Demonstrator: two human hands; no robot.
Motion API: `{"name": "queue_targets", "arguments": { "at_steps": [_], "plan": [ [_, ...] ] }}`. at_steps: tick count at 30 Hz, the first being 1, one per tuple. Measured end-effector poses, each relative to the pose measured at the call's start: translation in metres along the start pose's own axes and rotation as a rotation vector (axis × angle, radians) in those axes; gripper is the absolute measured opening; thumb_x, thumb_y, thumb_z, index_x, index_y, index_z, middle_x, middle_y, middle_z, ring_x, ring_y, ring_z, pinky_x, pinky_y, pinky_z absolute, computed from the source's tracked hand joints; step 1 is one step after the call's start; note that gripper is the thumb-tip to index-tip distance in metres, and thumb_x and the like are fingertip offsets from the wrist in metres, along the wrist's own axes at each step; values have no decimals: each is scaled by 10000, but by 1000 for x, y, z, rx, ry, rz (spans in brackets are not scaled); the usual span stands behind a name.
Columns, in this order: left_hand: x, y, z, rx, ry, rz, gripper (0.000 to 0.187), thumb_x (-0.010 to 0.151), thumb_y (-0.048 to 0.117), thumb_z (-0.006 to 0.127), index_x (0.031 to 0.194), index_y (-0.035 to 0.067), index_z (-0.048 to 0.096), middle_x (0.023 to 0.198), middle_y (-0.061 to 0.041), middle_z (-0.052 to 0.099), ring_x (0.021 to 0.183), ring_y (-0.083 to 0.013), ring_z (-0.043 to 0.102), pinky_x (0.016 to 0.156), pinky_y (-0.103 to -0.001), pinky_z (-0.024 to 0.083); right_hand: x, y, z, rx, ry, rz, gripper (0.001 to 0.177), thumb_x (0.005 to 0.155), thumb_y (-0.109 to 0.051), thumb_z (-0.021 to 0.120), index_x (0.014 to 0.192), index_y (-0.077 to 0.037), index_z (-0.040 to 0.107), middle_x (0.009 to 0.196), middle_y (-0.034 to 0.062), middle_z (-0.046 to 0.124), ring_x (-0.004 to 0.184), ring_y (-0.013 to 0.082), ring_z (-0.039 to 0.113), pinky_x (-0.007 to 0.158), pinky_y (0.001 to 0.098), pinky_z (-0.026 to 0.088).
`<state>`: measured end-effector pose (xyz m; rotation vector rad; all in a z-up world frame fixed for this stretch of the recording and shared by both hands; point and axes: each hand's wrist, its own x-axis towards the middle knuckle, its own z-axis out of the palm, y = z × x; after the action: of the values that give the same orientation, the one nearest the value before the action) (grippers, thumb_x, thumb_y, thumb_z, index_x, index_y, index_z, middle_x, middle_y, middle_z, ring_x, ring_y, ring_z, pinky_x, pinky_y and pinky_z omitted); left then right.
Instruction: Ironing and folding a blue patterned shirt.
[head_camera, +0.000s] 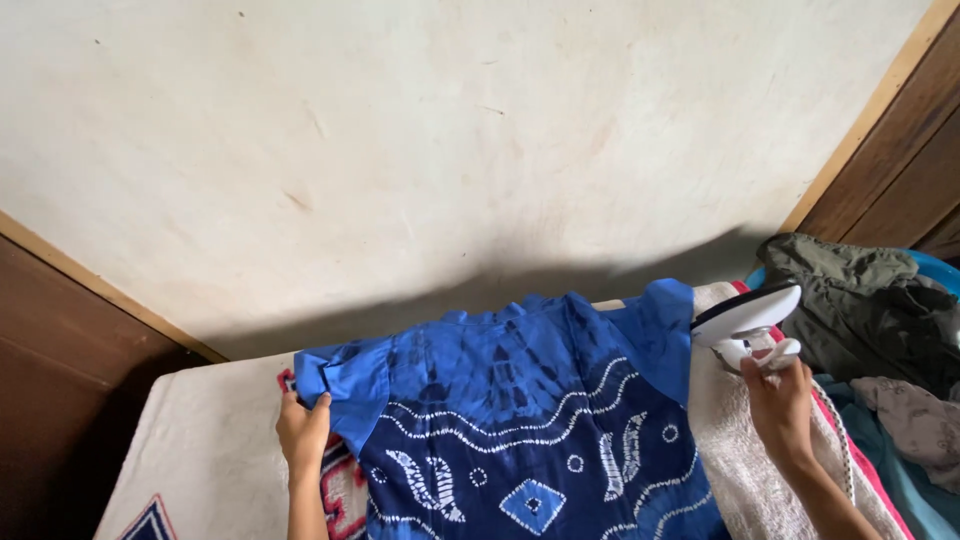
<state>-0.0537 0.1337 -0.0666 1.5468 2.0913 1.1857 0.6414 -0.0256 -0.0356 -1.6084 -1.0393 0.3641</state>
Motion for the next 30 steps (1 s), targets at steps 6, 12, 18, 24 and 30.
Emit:
{"name": "queue_targets", "arguments": {
  "at_steps": [6,12,18,24,30],
  "plan": [
    [-37,149,-34,376,468,282,508,782,223,813,1206,8,634,1237,-260,646,1116,-447,597,891,-489,464,-3,-78,-16,45,-71,112,333,1013,-197,579,1258,20,516,933,75,648,749,142,632,617,317,565],
    [-49,277,58,-212,-186,759,123,923,123,711,1013,52,668,1011,-138,721,972,-320,706,858,-406,557,-69,-56,-35,97,-481,129,668,1030,-180,646,1649,-177,393,771,108,616,530,179,529,387,321,453],
    [-88,332,239,-41,-667,1026,290,947,282,686,1081,25,670,1197,-158,694,1146,-355,649,983,-450,520,-138,-75,-5,-294,-673,469,536,908,-324,808,1373,-290,543,802,147,822,700,161,774,708,302,597],
    [-99,383,275,565,-924,715,720,847,599,794,1266,28,660,1391,-223,529,1349,-408,441,1057,-749,242,-161,21,11,261,-571,54,768,781,-104,796,1463,-190,453,1149,140,759,993,200,765,820,295,573],
    [-93,385,319,503,-855,937,274,904,319,724,1112,149,773,1194,-130,712,1131,-343,682,1064,-730,332,-158,-50,36,-121,-300,-326,612,852,-150,704,1449,-196,574,961,56,780,805,145,779,719,303,616]
  ]
}}
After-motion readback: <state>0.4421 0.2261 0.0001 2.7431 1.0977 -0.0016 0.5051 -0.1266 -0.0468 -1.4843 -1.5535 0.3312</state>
